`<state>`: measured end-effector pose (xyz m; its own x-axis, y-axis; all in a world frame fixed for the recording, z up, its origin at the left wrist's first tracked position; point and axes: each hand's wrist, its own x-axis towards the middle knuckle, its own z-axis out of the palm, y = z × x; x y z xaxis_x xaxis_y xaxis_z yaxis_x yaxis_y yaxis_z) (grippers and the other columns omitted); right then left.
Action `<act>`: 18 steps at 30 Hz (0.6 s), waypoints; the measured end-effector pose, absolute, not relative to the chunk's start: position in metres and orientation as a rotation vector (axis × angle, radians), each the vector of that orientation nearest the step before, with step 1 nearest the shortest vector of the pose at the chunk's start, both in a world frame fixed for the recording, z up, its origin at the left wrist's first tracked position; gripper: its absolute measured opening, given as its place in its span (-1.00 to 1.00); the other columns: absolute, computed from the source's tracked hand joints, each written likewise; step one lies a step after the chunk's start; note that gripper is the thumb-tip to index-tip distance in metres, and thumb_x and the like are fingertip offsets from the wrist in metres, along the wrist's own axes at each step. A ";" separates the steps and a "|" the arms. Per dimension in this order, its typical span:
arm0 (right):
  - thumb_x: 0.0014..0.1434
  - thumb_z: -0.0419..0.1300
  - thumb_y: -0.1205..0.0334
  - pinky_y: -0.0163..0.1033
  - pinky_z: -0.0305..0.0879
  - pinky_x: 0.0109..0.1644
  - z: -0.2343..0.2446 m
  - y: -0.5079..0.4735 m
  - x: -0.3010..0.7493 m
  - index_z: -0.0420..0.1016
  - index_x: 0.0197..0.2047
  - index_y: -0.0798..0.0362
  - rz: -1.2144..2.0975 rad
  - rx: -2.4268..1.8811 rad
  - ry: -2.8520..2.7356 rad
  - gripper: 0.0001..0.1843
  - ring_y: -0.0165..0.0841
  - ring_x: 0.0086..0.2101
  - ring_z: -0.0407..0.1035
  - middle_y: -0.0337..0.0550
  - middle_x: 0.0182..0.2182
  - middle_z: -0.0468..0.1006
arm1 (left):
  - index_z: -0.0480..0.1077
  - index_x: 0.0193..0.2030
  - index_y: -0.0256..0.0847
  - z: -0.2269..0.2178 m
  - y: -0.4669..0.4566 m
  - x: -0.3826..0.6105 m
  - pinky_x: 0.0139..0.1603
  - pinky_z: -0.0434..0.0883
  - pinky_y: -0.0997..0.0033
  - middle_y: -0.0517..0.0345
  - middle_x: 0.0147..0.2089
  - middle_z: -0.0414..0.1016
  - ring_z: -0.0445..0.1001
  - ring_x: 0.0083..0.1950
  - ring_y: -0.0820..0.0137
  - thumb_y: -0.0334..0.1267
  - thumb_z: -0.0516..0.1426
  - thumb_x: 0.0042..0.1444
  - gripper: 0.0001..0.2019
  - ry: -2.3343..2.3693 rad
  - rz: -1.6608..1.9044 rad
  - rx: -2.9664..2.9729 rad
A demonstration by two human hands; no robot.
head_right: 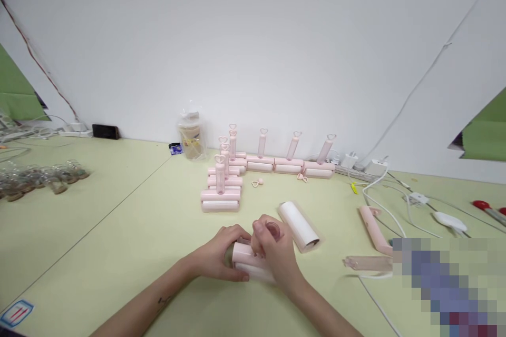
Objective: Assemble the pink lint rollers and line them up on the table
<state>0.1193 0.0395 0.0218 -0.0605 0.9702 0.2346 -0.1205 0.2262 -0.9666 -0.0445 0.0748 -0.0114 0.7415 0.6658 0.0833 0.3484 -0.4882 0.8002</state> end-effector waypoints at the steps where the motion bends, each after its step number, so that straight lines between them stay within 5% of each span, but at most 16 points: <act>1: 0.08 0.05 0.04 -0.34 -0.01 -0.62 0.020 0.039 0.116 0.06 -0.66 -0.03 1.093 -0.943 -1.257 -0.62 -0.50 -0.73 -0.04 -0.45 -0.81 0.04 | 0.30 -0.07 -0.07 -0.012 0.075 -0.044 0.02 0.20 0.24 0.13 -0.07 0.35 0.28 -0.03 0.19 -0.13 0.28 -0.23 -0.49 0.772 0.492 2.115; 12: 0.09 0.05 0.00 -0.32 0.11 -0.63 0.016 0.031 0.109 0.11 -0.62 -0.02 0.780 -1.072 -1.386 -0.63 -0.47 -0.72 0.11 -0.40 -0.78 0.16 | 0.29 -0.06 -0.09 -0.006 0.072 -0.047 0.00 0.25 0.25 0.13 -0.06 0.32 0.26 0.01 0.17 -0.19 0.27 -0.24 -0.49 0.810 0.462 2.075; 15: 0.10 -0.07 -0.21 -0.17 0.35 -0.31 0.030 0.032 0.121 0.29 -0.27 0.01 0.624 -1.054 -1.522 -0.56 -0.26 -0.35 0.40 -0.09 -0.38 0.48 | 0.27 -0.06 -0.10 0.000 0.072 -0.054 -0.04 0.28 0.29 0.11 -0.04 0.31 0.29 0.01 0.18 -0.19 0.26 -0.24 -0.48 0.818 0.434 2.062; 18: 0.24 -0.33 -0.12 -0.06 0.25 -0.01 0.049 0.058 0.137 0.16 -0.03 0.01 0.435 -1.132 -1.609 -0.51 -0.25 -0.12 0.33 0.02 -0.07 0.37 | 0.26 -0.05 -0.11 0.006 0.072 -0.060 -0.06 0.30 0.31 0.09 -0.02 0.32 0.31 0.00 0.17 -0.19 0.28 -0.27 -0.44 0.809 0.395 2.096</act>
